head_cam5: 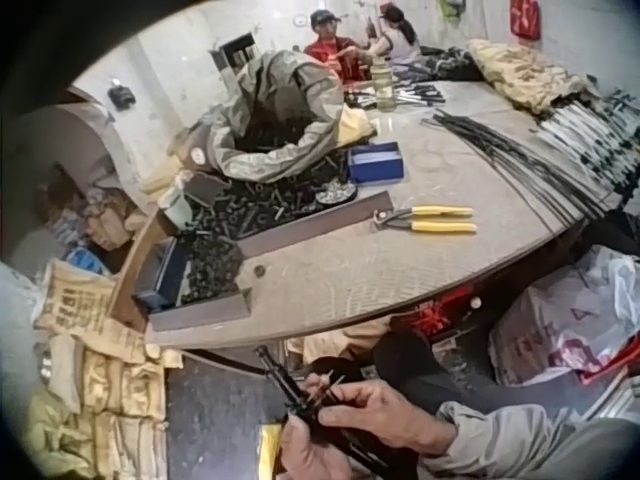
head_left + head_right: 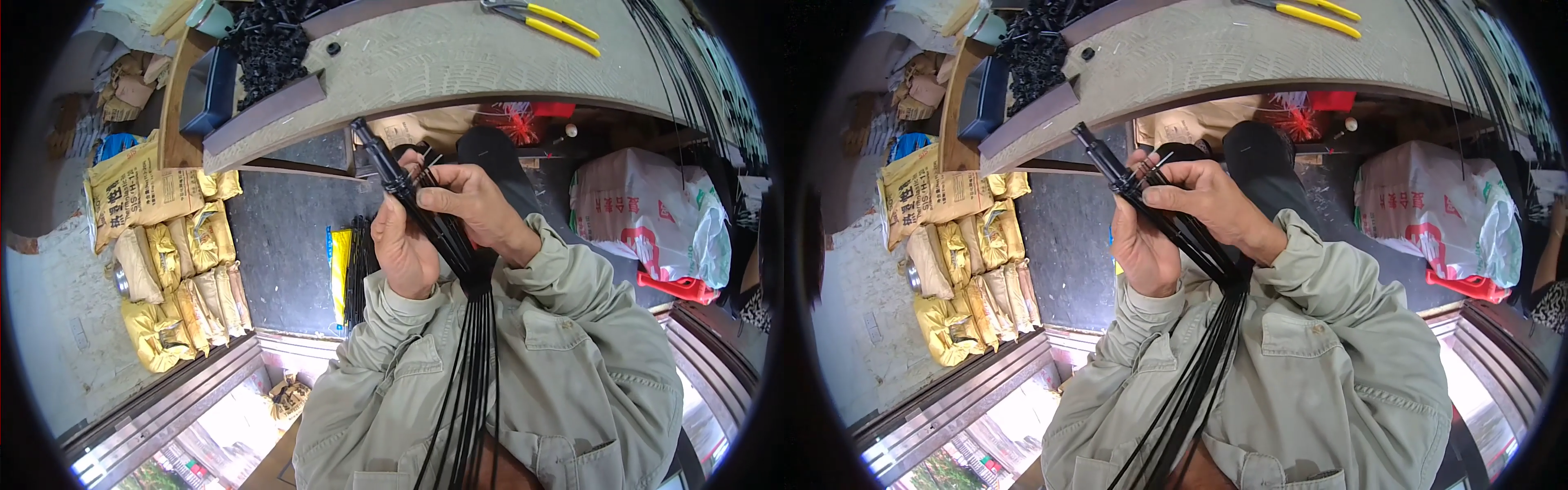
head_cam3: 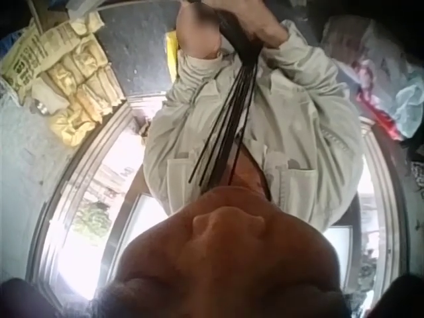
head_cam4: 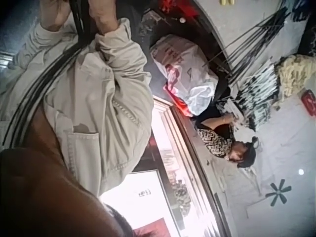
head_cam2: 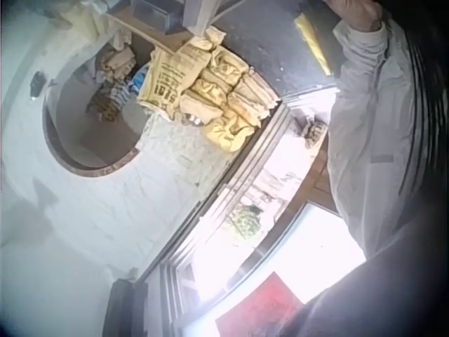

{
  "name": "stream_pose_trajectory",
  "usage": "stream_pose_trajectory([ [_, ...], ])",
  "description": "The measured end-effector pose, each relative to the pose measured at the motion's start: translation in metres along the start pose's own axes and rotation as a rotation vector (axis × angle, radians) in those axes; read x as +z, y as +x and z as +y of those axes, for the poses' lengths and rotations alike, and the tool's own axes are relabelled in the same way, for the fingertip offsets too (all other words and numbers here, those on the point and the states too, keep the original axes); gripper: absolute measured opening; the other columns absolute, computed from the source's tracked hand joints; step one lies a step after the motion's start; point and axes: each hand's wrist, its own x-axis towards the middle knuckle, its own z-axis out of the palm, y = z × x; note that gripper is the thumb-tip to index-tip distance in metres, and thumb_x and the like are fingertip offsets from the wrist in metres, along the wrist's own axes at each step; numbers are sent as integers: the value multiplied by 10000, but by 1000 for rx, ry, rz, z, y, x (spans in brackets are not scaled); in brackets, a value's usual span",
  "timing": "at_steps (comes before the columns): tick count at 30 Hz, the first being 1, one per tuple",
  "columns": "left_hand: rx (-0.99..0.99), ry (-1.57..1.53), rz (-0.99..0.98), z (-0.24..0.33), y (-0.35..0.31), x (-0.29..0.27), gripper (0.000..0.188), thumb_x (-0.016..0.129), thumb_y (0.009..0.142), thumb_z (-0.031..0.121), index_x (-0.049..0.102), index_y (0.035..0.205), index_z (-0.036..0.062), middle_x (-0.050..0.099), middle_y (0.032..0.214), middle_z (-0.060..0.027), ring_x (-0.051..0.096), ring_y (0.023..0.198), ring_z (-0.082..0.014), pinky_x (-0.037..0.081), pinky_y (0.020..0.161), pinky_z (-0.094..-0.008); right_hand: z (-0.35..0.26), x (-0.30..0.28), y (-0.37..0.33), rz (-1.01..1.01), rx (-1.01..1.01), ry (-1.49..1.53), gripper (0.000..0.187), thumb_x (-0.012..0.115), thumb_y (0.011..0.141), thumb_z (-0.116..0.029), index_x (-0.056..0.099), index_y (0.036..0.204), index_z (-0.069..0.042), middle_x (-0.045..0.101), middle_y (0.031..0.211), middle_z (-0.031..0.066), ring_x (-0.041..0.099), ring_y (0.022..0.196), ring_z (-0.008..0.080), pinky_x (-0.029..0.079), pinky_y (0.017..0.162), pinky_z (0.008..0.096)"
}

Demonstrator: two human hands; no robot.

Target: Assembling multiple rods into a central hub connector using pliers and a hammer.

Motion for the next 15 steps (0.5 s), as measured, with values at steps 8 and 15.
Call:
stream_pose_trajectory([
  [8, -3, 188, -341, 25, 4, -6, 634, 376, 888, 347, 219, 1361, -45, 332, 1362, -132, 344, 1206, -191, 275, 966, -297, -31, 21, -5, 127, -297, -44, 202, 609, 795, -140, 561, 873, 40, 611, 826, 92, 595, 696, 135, 494, 645, 270],
  [15, 343, 410, -33, 27, 12, 37, 445, 568, 804, -8, 407, 1218, -37, 536, 1096, -105, 516, 987, -153, 403, 871, -268, -16, 29, 10, 117, -797, -501, 125, 613, 779, 42, 496, 801, 1, 558, 930, 70, 510, 855, 102, 408, 757, 218],
])
